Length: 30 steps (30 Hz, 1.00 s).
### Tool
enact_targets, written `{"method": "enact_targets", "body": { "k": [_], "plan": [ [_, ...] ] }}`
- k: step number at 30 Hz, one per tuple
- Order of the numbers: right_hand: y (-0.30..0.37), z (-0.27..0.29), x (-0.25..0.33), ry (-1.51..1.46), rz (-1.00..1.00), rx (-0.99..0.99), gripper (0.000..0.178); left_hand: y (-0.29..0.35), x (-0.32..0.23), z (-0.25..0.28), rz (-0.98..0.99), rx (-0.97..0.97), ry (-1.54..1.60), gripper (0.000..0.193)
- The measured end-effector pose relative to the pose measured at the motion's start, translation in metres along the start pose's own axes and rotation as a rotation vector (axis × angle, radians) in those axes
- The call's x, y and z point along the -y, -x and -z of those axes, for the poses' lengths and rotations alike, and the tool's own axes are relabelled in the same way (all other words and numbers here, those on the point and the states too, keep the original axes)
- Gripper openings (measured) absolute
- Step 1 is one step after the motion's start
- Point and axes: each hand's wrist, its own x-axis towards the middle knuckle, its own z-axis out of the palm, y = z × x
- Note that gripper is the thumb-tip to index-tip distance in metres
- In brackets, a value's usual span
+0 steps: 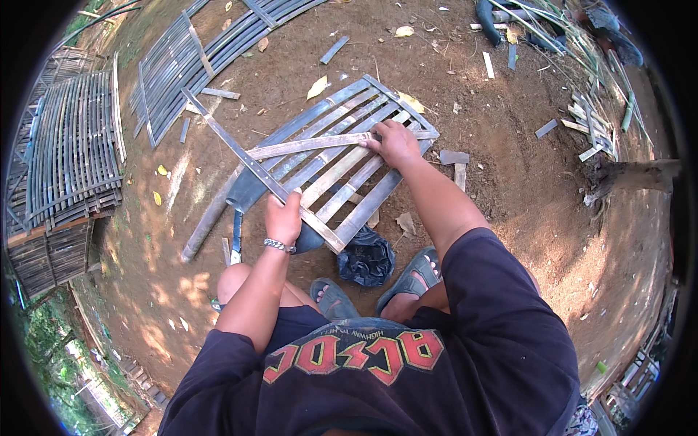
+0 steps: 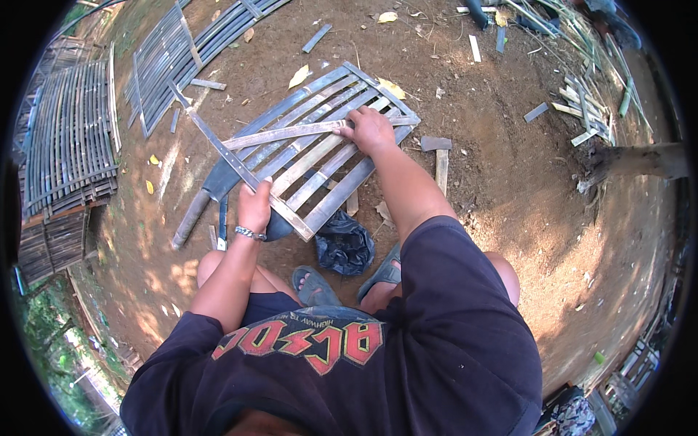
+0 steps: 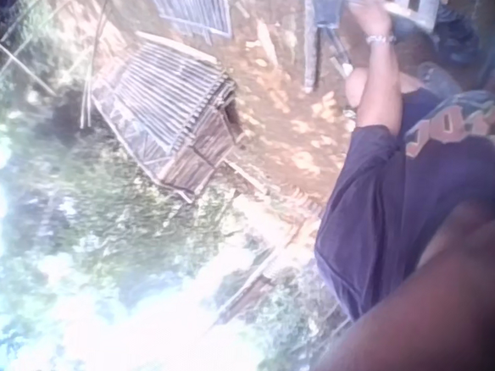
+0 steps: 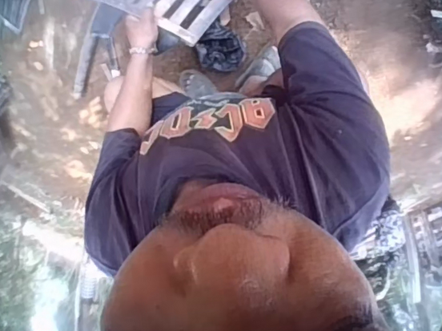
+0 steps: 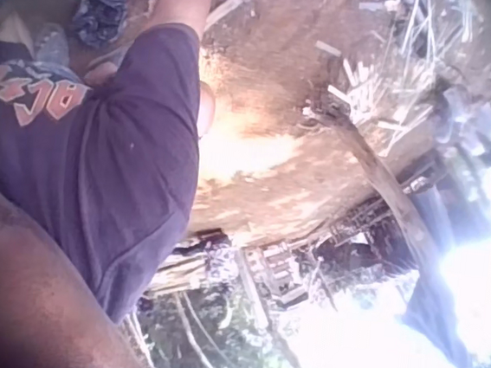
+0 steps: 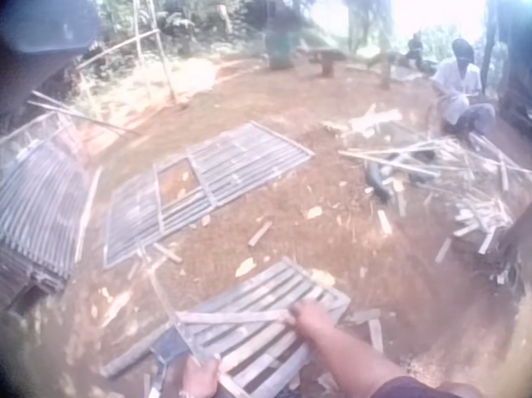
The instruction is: The person assembles a small rectangular bamboo frame by hand. They place slats into a frame, insert nails from a plastic bag, and hammer them in with a wooden mallet. The person flips the frame to work on both sides and continues nailing until the structure is complete.
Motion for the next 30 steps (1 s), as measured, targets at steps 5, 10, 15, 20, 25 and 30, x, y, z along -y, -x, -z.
{"method": "enact_targets", "body": {
  "k": [5,10,15,20,25,30],
  "plan": [
    [-0.003,-0.007,0.003,0.117,-0.021,0.007,0.061,-0.007,0.017,-0.003,-0.052,-0.013,0.124,0.03],
    [-0.004,0.001,0.012,0.143,-0.061,0.048,0.062,-0.015,0.028,-0.001,0.001,-0.048,0.05,0.033],
    [-0.006,-0.005,0.011,0.104,-0.14,0.089,0.069,-0.023,0.037,-0.003,-0.002,-0.03,0.099,0.034],
    [-0.011,-0.009,-0.032,-0.153,-0.199,-0.105,0.07,-0.022,0.039,-0.01,0.055,0.041,0.304,0.026],
    [0.01,-0.016,-0.039,-0.016,-0.196,0.035,0.062,-0.027,0.036,-0.002,0.027,0.093,0.394,0.024],
    [0.016,-0.019,-0.03,0.09,-0.099,-0.055,0.061,-0.029,0.029,-0.004,0.003,0.06,0.42,0.023]
  ]
}}
